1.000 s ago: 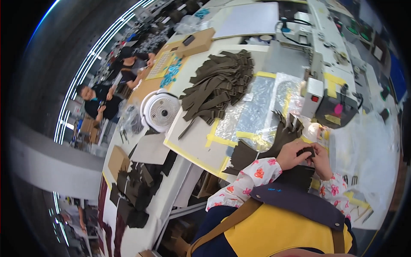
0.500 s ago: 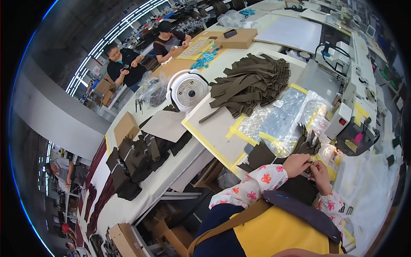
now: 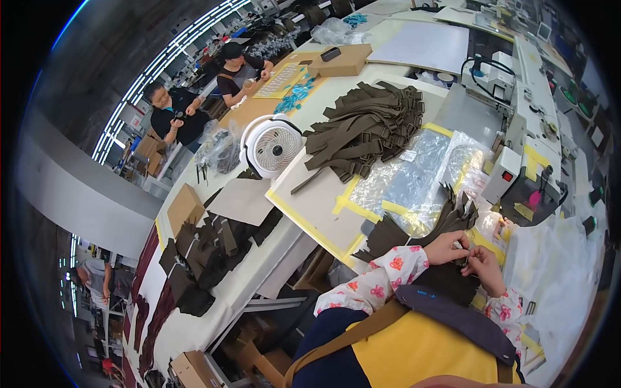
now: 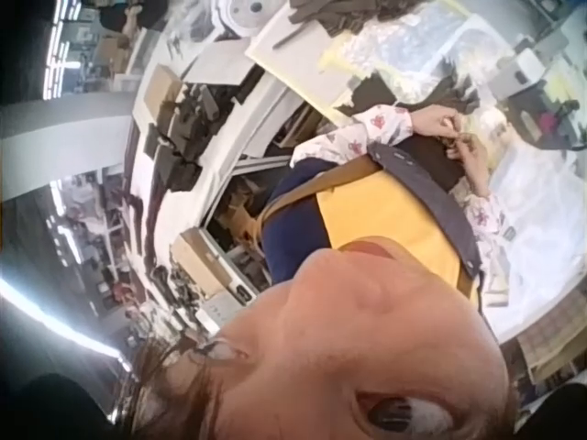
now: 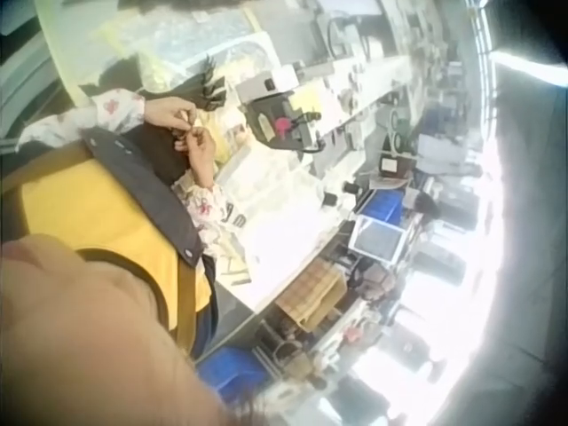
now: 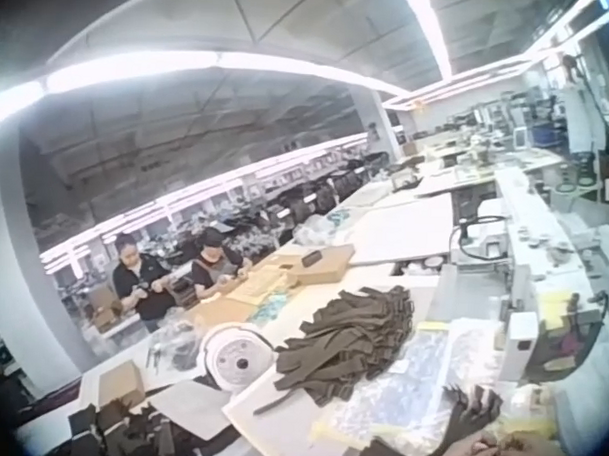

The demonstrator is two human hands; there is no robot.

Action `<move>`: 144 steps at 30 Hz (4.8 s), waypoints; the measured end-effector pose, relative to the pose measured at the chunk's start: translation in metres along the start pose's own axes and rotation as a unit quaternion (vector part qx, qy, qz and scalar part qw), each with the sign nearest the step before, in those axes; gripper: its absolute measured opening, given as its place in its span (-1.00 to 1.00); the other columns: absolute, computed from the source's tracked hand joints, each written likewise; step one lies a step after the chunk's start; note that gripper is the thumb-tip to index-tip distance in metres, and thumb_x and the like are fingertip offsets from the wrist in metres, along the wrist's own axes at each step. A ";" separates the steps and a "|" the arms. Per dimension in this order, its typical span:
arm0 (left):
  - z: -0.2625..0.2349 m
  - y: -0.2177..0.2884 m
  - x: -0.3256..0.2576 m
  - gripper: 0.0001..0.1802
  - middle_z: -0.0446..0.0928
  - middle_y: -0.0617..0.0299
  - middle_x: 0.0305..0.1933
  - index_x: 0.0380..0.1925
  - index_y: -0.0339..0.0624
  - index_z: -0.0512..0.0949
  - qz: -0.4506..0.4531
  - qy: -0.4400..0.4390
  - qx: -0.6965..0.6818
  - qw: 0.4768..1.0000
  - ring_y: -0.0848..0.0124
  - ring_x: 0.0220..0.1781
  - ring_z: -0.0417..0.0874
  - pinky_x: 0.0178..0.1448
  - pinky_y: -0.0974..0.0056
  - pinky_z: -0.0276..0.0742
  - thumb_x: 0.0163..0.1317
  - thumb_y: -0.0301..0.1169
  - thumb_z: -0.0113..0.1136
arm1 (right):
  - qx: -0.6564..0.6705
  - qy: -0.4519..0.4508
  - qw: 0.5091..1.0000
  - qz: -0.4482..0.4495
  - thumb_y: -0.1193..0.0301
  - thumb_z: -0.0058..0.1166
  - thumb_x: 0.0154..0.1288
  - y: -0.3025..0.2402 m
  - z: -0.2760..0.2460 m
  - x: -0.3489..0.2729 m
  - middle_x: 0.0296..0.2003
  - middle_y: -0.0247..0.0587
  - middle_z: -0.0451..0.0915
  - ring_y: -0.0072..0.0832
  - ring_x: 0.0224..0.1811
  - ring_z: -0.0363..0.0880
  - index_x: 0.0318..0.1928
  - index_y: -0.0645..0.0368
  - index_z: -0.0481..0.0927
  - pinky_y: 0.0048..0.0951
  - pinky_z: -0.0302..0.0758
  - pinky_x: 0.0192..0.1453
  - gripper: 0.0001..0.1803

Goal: Attaching metal buckles to a series of green straps in a workshop setting.

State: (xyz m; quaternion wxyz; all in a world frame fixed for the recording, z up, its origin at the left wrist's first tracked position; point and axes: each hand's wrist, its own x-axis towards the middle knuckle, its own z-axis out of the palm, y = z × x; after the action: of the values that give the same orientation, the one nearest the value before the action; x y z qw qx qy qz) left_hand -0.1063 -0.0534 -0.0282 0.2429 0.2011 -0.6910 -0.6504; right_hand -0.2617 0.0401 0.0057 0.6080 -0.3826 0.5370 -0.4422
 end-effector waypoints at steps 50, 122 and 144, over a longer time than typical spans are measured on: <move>0.015 0.024 0.020 -0.88 0.38 0.32 -0.60 -0.45 -0.28 0.42 -0.016 -0.022 0.157 0.987 0.60 -0.55 0.32 -0.45 0.48 0.24 0.21 -0.46 0.00 | -0.422 0.351 0.791 -0.269 0.57 0.15 -0.06 0.011 -0.083 -0.107 -0.60 -0.19 0.40 -0.32 -0.55 0.40 -0.39 0.17 0.56 -0.40 0.33 -0.45 -0.86; 0.013 0.043 0.006 -0.81 0.43 0.13 -0.30 -0.35 -0.23 0.51 0.124 -0.012 0.198 0.972 0.26 -0.25 0.44 -0.15 0.30 0.37 -0.03 -0.53 0.20 | 0.100 0.065 0.993 -0.007 0.44 -0.08 0.26 0.006 -0.002 -0.014 -0.48 -0.34 0.46 -0.67 -0.57 0.45 -0.16 0.26 0.40 -0.66 0.40 -0.55 -0.82; -0.009 0.026 -0.006 -0.78 0.46 0.30 -0.31 -0.16 -0.28 0.35 -0.108 0.020 -0.047 0.993 0.65 -0.47 0.44 -0.43 0.56 0.32 0.19 -0.49 0.06 | 0.038 0.053 0.994 -0.084 0.51 -0.04 0.14 0.014 0.011 -0.001 -0.60 -0.32 0.45 -0.63 -0.62 0.47 -0.35 0.28 0.35 -0.64 0.38 -0.57 -0.89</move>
State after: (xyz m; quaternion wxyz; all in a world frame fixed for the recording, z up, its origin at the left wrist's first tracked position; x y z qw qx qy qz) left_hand -0.0955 -0.0551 -0.0029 0.1947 0.2757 -0.6287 -0.7006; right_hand -0.2490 0.0454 -0.0055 0.5535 -0.3790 0.5170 -0.5317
